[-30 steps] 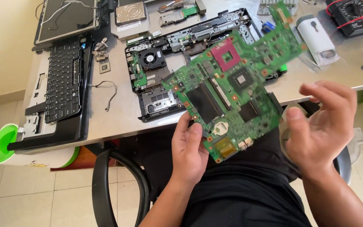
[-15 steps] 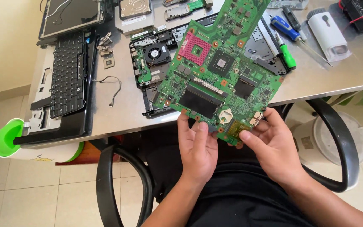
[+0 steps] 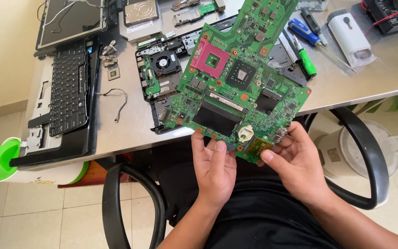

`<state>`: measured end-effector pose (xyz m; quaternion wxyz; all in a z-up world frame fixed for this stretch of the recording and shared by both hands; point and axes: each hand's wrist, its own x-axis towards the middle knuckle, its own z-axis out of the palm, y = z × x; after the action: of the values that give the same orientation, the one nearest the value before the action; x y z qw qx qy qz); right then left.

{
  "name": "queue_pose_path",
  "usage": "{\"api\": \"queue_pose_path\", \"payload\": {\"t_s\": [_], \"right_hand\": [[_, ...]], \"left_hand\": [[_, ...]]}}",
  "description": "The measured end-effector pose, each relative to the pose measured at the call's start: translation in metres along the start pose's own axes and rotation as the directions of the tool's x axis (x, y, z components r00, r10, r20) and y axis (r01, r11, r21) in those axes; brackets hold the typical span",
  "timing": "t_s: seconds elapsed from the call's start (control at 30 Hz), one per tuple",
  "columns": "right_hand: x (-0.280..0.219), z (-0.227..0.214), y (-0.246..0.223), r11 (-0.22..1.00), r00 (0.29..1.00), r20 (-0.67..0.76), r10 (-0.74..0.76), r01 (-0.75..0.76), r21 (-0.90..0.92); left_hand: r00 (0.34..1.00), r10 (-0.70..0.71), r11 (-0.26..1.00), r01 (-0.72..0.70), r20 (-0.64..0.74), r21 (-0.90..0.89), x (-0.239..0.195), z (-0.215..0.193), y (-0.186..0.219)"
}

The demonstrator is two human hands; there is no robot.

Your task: The person removes a small component from a laptop motherboard using a screwdriver, then lifts and inspects the motherboard. They use a small brush to clean a section of the board before placing it back into the laptop chassis.

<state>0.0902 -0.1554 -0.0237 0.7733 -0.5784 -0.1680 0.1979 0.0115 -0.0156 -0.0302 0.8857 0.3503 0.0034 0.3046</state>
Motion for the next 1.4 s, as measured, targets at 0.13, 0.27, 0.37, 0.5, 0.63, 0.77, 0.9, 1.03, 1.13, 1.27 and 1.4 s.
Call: {"api": "queue_pose_path", "payload": {"t_s": [0.13, 0.27, 0.37, 0.5, 0.63, 0.77, 0.9, 1.03, 1.13, 1.27, 1.4], "right_hand": [[-0.002, 0.002, 0.002, 1.0, 0.999, -0.053, -0.014, 0.014, 0.001], [-0.003, 0.002, -0.002, 0.998, 0.998, -0.056, -0.037, 0.034, -0.053], [-0.002, 0.002, -0.001, 1.0, 0.996, -0.09, -0.019, 0.018, -0.015], [-0.001, 0.002, -0.001, 0.999, 1.0, -0.008, -0.027, 0.027, 0.027], [0.001, 0.0, 0.002, 1.0, 0.998, -0.065, 0.018, -0.019, -0.013], [0.02, -0.005, -0.003, 0.99, 0.979, -0.171, -0.115, 0.126, 0.059], [0.029, 0.003, -0.018, 0.989, 0.936, -0.341, -0.091, 0.124, 0.076], [0.03, 0.025, -0.034, 0.992, 0.893, -0.432, -0.128, 0.12, -0.046], [0.031, 0.022, -0.04, 0.991, 0.911, -0.401, -0.101, 0.058, -0.118], [0.031, 0.02, -0.039, 0.995, 0.921, -0.378, -0.098, 0.077, -0.07], [0.031, 0.007, -0.024, 0.987, 0.957, -0.272, -0.104, 0.134, 0.092]], "left_hand": [[1.0, -0.024, 1.0, 0.024, 0.001, 0.019, -0.003, 0.001, 0.0], [0.998, -0.045, 0.998, 0.047, -0.048, 0.042, -0.006, -0.003, -0.004], [0.999, -0.028, 1.0, 0.028, 0.03, -0.003, -0.005, 0.003, -0.002], [1.0, -0.013, 1.0, 0.013, 0.01, 0.017, -0.003, 0.001, 0.0], [1.0, 0.005, 1.0, -0.005, 0.016, -0.004, -0.003, 0.001, 0.0], [1.0, -0.014, 1.0, 0.014, 0.026, 0.007, -0.006, -0.011, -0.005], [0.996, -0.079, 0.995, 0.077, 0.036, 0.063, -0.012, -0.015, -0.012], [0.989, -0.145, 0.968, 0.133, 0.039, 0.211, -0.016, -0.011, -0.012], [0.992, -0.106, 0.983, 0.095, 0.064, 0.159, -0.013, -0.011, -0.012], [0.989, -0.127, 0.981, 0.113, 0.079, 0.161, -0.013, -0.01, -0.011], [0.993, -0.111, 0.984, 0.103, 0.049, 0.145, -0.011, -0.019, -0.015]]}}
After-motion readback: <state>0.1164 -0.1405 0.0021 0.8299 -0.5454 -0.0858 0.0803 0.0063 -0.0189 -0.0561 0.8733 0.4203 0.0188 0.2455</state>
